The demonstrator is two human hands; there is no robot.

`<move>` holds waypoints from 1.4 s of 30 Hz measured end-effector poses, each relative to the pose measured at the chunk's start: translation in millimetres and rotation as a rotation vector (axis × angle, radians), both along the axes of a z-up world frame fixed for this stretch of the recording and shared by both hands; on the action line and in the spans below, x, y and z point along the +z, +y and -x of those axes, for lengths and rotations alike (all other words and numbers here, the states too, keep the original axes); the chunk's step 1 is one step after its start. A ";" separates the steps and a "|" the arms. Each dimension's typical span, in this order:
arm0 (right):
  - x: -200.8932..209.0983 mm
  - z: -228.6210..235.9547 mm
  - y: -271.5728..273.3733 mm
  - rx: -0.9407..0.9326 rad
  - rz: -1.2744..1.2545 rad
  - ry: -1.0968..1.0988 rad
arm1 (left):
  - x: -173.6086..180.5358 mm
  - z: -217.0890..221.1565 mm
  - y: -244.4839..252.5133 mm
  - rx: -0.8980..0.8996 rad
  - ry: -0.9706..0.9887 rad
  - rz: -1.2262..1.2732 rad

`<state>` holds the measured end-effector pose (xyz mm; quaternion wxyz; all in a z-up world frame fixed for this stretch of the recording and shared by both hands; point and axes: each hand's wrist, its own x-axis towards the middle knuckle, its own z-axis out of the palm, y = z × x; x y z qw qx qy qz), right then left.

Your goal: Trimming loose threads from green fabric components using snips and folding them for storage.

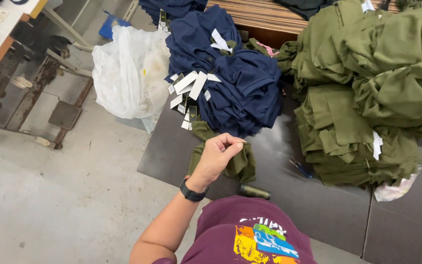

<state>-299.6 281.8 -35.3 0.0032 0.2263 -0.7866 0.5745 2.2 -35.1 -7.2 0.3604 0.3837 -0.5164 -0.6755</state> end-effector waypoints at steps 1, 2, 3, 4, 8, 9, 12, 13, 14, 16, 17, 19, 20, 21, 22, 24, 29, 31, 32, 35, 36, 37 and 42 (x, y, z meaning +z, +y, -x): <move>15.3 -7.7 -27.8 -0.017 -0.018 0.005 | 1.9 0.1 -0.1 -0.006 -0.002 0.001; 28.9 -27.5 -50.1 -0.034 -0.036 0.011 | 3.8 0.2 0.0 -0.068 -0.042 -0.032; 42.0 -57.0 -60.5 -0.051 -0.054 0.015 | 5.3 -0.1 0.8 -0.130 -0.083 -0.066; 51.4 -66.8 -76.7 -0.058 -0.054 0.012 | 4.4 0.9 3.4 -0.137 -0.086 -0.066; 57.5 -93.3 -138.8 0.557 -0.203 -0.028 | -3.3 7.9 10.3 -0.209 -0.011 -0.128; 50.6 -97.7 -153.3 0.728 -0.135 -0.067 | -6.3 9.2 11.9 -0.216 -0.010 -0.148; 43.5 -108.4 -186.4 0.933 0.106 -0.052 | 1.6 18.0 23.0 -0.169 0.062 -0.180; 40.1 -109.9 -189.1 0.932 0.105 -0.053 | -1.7 17.9 24.2 -0.170 0.062 -0.181; 36.8 -111.6 -192.1 0.992 0.130 -0.124 | -5.0 17.6 25.1 -0.185 0.036 -0.173; 29.4 -113.0 -195.2 1.053 0.154 -0.197 | -6.8 16.3 26.4 -0.198 0.010 -0.166; 25.3 -113.2 -194.8 1.054 0.128 -0.236 | -5.5 15.0 26.9 -0.200 -0.031 -0.130; 19.5 -112.2 -194.9 1.052 0.099 -0.279 | -2.0 13.6 27.3 -0.205 -0.073 -0.097; 18.0 -111.1 -195.2 1.068 0.087 -0.318 | 0.1 13.5 27.4 -0.218 -0.075 -0.100; 16.6 -110.3 -195.3 1.081 0.075 -0.358 | 2.4 13.2 27.4 -0.232 -0.076 -0.103; 9.2 -107.9 -193.0 1.076 0.073 -0.362 | 4.3 11.9 27.4 -0.237 -0.079 -0.107; -4.9 -101.9 -190.1 1.080 0.051 -0.401 | 8.7 10.6 25.3 -0.269 -0.074 -0.102; 6.1 -94.1 -186.8 1.069 0.001 -0.390 | 14.5 8.9 20.4 -0.322 -0.192 -0.016; 9.9 -93.9 -185.8 1.064 -0.013 -0.391 | 16.1 8.9 18.9 -0.339 -0.223 0.026; 10.3 -93.7 -185.1 1.058 -0.022 -0.391 | 18.1 8.9 18.5 -0.352 -0.251 0.053; 11.8 -92.7 -184.7 1.048 -0.040 -0.393 | 24.1 8.6 17.1 -0.370 -0.283 0.113; 12.4 -92.3 -184.6 1.042 -0.047 -0.393 | 26.1 8.4 16.7 -0.378 -0.286 0.148; 9.7 -92.0 -184.1 1.043 -0.048 -0.393 | 24.3 8.5 16.5 -0.377 -0.286 0.147; 2.9 -91.8 -183.2 1.037 -0.043 -0.383 | 13.1 8.1 16.4 -0.403 -0.263 0.177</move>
